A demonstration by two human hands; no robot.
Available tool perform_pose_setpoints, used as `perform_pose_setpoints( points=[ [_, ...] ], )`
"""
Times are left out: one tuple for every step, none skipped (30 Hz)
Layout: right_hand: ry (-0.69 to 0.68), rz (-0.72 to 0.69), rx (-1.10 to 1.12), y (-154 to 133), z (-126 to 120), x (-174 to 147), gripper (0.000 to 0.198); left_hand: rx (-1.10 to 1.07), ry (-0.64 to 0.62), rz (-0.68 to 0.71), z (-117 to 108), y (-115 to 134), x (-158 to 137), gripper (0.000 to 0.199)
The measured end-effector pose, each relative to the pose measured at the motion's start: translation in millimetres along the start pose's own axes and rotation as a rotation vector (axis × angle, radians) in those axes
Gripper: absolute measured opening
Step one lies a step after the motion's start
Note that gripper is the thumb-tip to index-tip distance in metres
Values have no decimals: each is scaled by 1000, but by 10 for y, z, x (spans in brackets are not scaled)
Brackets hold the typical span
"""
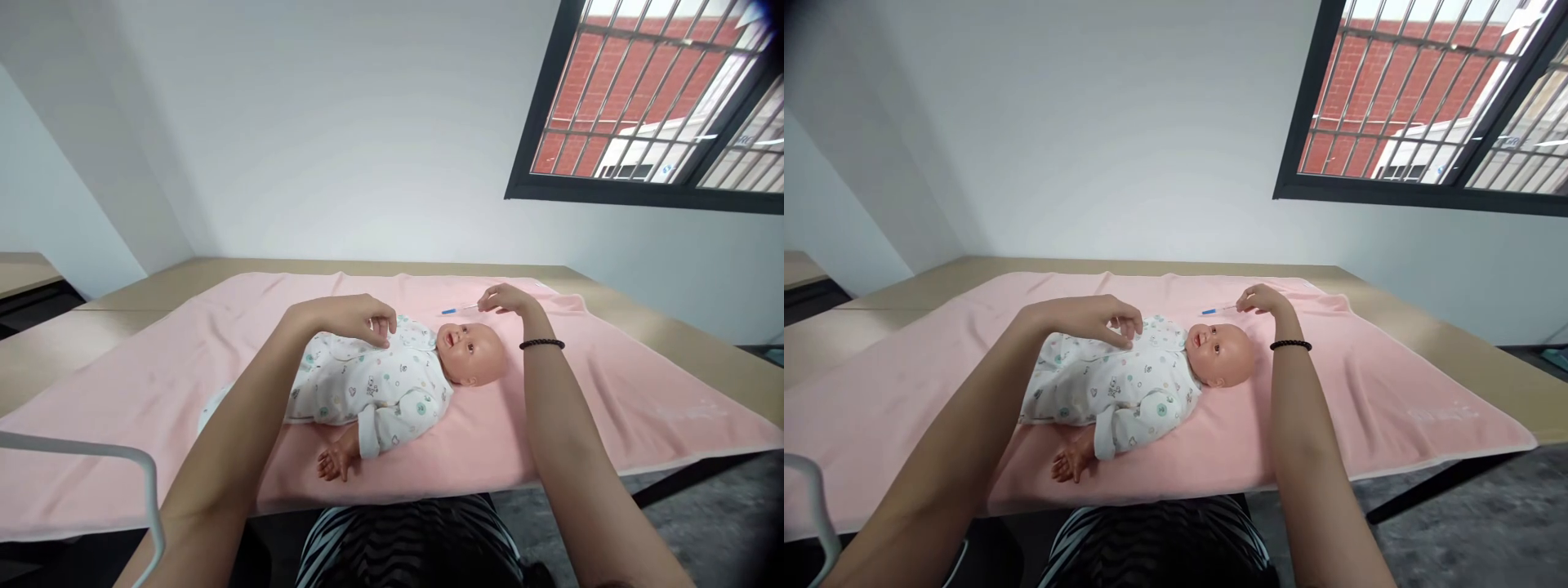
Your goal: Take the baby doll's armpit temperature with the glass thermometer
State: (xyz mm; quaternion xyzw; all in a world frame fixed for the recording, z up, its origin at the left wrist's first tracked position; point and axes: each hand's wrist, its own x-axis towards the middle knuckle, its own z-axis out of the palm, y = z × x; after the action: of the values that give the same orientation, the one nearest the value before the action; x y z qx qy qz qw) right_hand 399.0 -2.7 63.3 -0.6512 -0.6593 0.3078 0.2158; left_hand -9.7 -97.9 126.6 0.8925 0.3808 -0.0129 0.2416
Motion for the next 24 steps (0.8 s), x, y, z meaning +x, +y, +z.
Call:
perform_pose_setpoints(
  points=[
    [-5, 31, -35, 30, 41, -7, 20, 14, -28, -4, 18, 12, 19, 37],
    [-8, 51, -70, 41, 81, -28, 21, 31, -48, -8, 37, 26, 39, 37],
    [-11, 57, -102, 34, 117, -61, 23, 48, -61, -11, 58, 42, 61, 37],
    [-12, 49, -130, 8, 147, -102, 25, 67, -62, -11, 82, 59, 87, 38],
    [-13, 27, -151, -34, 170, -147, 28, 81, -56, -3, 111, 77, 118, 39],
    [-12, -6, -166, -90, 184, -192, 32, 93, -42, 13, 147, 95, 156, 41],
    [-11, -44, -178, -158, 187, -234, 34, 103, -20, 38, 190, 114, 199, 42],
    [-10, -83, -188, -236, 181, -270, 36, 110, 10, 67, 239, 133, 246, 44],
    [-10, -118, -199, -320, 164, -300, 38, 115, 39, 97, 294, 152, 297, 46],
    [-9, -146, -212, -409, 140, -326, 39, 122, 66, 120, 351, 169, 348, 47],
    [-8, -170, -226, -502, 111, -350, 38, 137, 87, 136, 407, 183, 397, 46],
    [-5, -187, -241, -599, 83, -378, 35, 160, 103, 142, 458, 194, 441, 44],
    [0, -200, -254, -699, 61, -415, 30, 185, 113, 141, 501, 199, 478, 40],
    [-1, -219, -270, -803, 50, -464, 23, 207, 121, 136, 531, 196, 507, 37],
    [-19, -249, -289, -909, 56, -530, 18, 217, 123, 134, 547, 183, 526, 35],
    [-55, -287, -311, -1017, 81, -612, 13, 210, 123, 137, 547, 159, 535, 35],
    [-139, -364, -352, -1122, 129, -707, 11, 188, 118, 148, 532, 123, 535, 35],
    [-257, -432, -387, -1221, 198, -808, 10, 157, 110, 164, 505, 77, 527, 36],
    [-373, -464, -418, -1310, 287, -907, 11, 127, 101, 176, 468, 23, 512, 36],
    [-441, -468, -459, -1386, 392, -994, 13, 102, 98, 179, 427, -34, 494, 36],
    [-449, -474, -519, -1443, 509, -1062, 14, 83, 98, 170, 385, -91, 475, 38],
    [-433, -466, -579, -1480, 633, -1106, 14, 65, 102, 153, 347, -143, 456, 39],
    [-412, -458, -638, -1496, 759, -1123, 11, 47, 98, 135, 317, -186, 439, 41],
    [-387, -464, -678, -1490, 879, -1118, 7, 24, 86, 124, 296, -217, 426, 42]
  ],
)
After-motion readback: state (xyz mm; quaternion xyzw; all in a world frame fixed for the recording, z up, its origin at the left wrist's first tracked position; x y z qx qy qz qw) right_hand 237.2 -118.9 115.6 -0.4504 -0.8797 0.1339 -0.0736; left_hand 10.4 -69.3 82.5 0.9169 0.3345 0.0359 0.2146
